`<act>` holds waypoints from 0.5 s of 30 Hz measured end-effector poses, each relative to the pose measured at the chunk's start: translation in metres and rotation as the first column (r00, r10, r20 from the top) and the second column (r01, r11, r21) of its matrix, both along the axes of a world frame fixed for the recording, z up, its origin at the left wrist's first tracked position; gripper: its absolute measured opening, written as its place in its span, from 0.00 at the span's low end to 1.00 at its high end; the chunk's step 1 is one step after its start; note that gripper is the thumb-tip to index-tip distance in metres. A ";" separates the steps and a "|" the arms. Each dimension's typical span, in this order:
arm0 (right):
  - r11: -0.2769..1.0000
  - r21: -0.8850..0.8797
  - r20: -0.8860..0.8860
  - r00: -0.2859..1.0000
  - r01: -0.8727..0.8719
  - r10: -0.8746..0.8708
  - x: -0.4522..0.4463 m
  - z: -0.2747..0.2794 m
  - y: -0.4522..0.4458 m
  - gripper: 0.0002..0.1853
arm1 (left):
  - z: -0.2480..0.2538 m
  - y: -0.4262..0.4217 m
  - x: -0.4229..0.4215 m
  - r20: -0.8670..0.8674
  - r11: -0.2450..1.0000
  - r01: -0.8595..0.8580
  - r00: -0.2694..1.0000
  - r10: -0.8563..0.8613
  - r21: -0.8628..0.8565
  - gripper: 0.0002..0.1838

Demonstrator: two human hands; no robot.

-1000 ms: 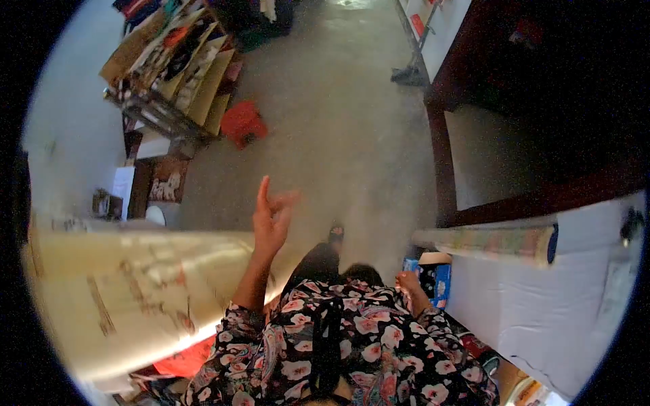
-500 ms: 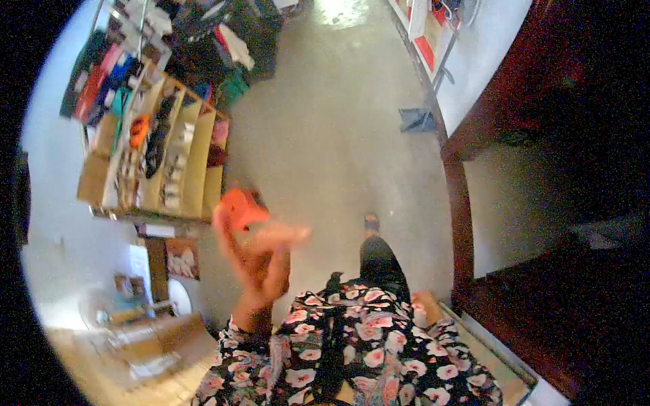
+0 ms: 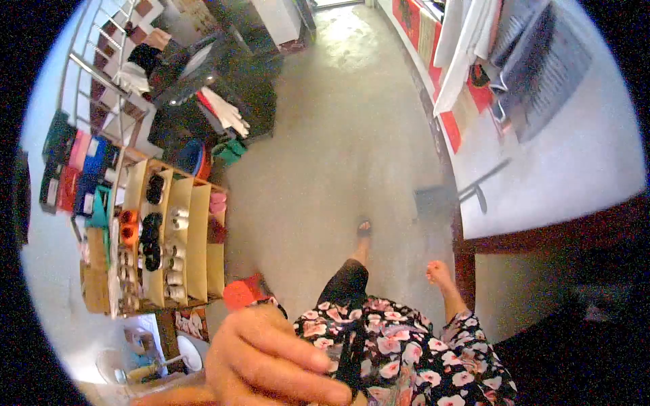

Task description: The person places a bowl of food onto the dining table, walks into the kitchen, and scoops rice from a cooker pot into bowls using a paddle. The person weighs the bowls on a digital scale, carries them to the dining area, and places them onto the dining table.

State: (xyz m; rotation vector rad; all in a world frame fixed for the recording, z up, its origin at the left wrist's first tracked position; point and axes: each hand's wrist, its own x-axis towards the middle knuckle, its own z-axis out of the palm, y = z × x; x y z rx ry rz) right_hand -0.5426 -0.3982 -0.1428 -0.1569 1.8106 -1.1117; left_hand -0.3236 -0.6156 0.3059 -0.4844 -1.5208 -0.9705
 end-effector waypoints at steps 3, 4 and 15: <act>0.968 0.205 -0.057 0.985 -0.148 0.162 -0.019 -0.055 0.000 0.08 | -0.036 -0.102 -0.046 0.335 0.984 0.180 0.928 -0.167 -0.008 0.16; 0.966 0.246 -0.065 0.993 -0.076 0.094 -0.027 -0.070 -0.004 0.12 | -0.054 -0.127 -0.075 0.324 0.984 0.128 0.932 -0.163 0.127 0.25; 0.911 0.038 -0.541 0.758 -0.411 0.364 -0.162 -0.137 -0.152 0.08 | -0.125 -0.407 -0.297 0.630 0.861 -0.252 0.771 -0.097 0.441 0.30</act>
